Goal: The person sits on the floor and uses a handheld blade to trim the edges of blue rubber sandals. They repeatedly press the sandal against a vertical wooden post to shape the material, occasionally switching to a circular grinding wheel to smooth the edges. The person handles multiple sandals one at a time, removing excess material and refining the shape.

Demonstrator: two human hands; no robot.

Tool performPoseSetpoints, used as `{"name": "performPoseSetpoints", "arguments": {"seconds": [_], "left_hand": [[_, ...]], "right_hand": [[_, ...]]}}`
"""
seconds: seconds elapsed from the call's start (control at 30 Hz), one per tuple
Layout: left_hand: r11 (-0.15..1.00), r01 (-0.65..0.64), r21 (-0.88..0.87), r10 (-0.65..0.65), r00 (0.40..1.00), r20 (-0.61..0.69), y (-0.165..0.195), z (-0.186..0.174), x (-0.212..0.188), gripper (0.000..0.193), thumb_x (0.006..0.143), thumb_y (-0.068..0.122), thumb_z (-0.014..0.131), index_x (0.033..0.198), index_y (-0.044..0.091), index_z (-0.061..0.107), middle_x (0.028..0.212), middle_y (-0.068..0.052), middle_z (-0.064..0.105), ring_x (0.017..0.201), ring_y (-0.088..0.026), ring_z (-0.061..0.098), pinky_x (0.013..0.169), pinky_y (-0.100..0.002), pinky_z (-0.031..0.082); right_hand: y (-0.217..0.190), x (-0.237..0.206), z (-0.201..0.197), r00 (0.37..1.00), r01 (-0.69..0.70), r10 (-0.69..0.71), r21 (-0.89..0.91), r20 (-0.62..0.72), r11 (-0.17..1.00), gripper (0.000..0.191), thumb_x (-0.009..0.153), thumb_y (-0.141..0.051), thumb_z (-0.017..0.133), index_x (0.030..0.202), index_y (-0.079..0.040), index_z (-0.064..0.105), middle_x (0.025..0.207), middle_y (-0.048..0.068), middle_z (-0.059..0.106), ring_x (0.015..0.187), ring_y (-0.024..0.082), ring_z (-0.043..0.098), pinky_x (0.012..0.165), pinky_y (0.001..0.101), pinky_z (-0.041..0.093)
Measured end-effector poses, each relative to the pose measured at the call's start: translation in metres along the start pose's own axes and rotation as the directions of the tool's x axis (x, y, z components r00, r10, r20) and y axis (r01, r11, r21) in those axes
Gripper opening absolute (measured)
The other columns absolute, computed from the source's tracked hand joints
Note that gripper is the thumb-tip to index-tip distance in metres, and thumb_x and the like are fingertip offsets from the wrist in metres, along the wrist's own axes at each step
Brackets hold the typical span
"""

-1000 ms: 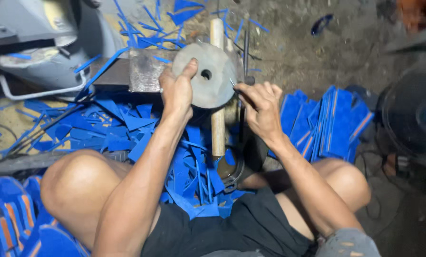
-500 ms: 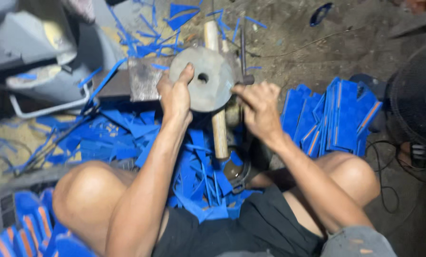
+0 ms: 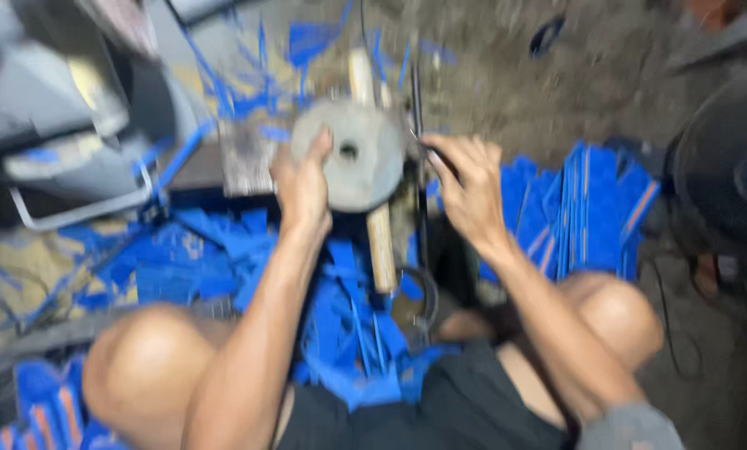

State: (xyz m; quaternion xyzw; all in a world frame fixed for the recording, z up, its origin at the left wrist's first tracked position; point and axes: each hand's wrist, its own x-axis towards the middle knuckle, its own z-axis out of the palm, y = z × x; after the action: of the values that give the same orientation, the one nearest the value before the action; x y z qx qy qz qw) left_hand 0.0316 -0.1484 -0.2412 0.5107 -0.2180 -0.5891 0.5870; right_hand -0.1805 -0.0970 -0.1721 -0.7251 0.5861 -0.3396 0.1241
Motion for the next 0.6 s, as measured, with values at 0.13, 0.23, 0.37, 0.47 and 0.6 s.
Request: {"name": "performPoseSetpoints", "arguments": {"seconds": [0.13,0.23,0.37,0.47,0.6], "left_hand": [[0.997,0.007,0.081,-0.002,0.998,-0.067,-0.002,-0.002,0.002,0.045,0.087,0.016,0.077,0.123,-0.007,0.063,0.111,-0.017,0.075,0.099,-0.023,0.071,0.088,-0.036,0.057],[0.999,0.006,0.043,-0.003,0.997,-0.074,-0.004,-0.002,0.004,0.045,0.085,0.015,0.077,0.122,-0.008,0.064,0.111,-0.016,0.074,0.097,-0.022,0.072,0.086,-0.035,0.058],[0.999,-0.04,0.013,0.041,0.998,-0.056,-0.005,-0.003,0.004,0.045,0.086,0.015,0.077,0.123,-0.007,0.063,0.111,-0.017,0.074,0.097,-0.022,0.071,0.087,-0.034,0.057],[1.0,0.001,0.016,0.0,0.998,-0.069,-0.005,-0.003,0.005,0.044,0.086,0.014,0.077,0.121,-0.007,0.062,0.11,-0.018,0.074,0.095,-0.023,0.071,0.086,-0.034,0.057],[0.999,0.019,0.043,-0.016,0.996,-0.086,-0.005,-0.002,0.008,0.042,0.086,0.014,0.077,0.12,-0.007,0.063,0.11,-0.018,0.074,0.096,-0.023,0.071,0.086,-0.035,0.057]], "right_hand": [[-0.005,-0.014,0.002,0.804,-0.58,0.448,0.677,0.39,0.453,0.021,0.107,-0.02,0.055,0.126,-0.012,0.057,0.085,0.002,0.06,0.067,0.009,0.055,0.06,0.0298,0.051],[-0.003,-0.02,0.02,0.717,-0.661,0.386,0.743,0.581,0.108,0.022,0.105,-0.019,0.057,0.124,-0.011,0.049,0.084,0.004,0.054,0.061,0.01,0.052,0.053,0.0308,0.052],[0.0,-0.026,0.033,0.663,-0.711,0.435,0.695,0.609,0.11,0.022,0.103,-0.019,0.058,0.121,-0.011,0.047,0.081,0.004,0.051,0.057,0.01,0.051,0.048,0.0324,0.053],[0.0,-0.028,0.036,0.654,-0.719,0.468,0.681,0.594,0.14,0.023,0.103,-0.019,0.058,0.122,-0.011,0.048,0.08,0.003,0.051,0.055,0.009,0.049,0.046,0.0305,0.05],[0.0,-0.036,0.043,0.72,-0.684,0.488,0.62,0.493,0.384,0.022,0.103,-0.019,0.056,0.12,-0.009,0.045,0.074,0.002,0.049,0.053,0.009,0.046,0.041,0.0313,0.05]]}}
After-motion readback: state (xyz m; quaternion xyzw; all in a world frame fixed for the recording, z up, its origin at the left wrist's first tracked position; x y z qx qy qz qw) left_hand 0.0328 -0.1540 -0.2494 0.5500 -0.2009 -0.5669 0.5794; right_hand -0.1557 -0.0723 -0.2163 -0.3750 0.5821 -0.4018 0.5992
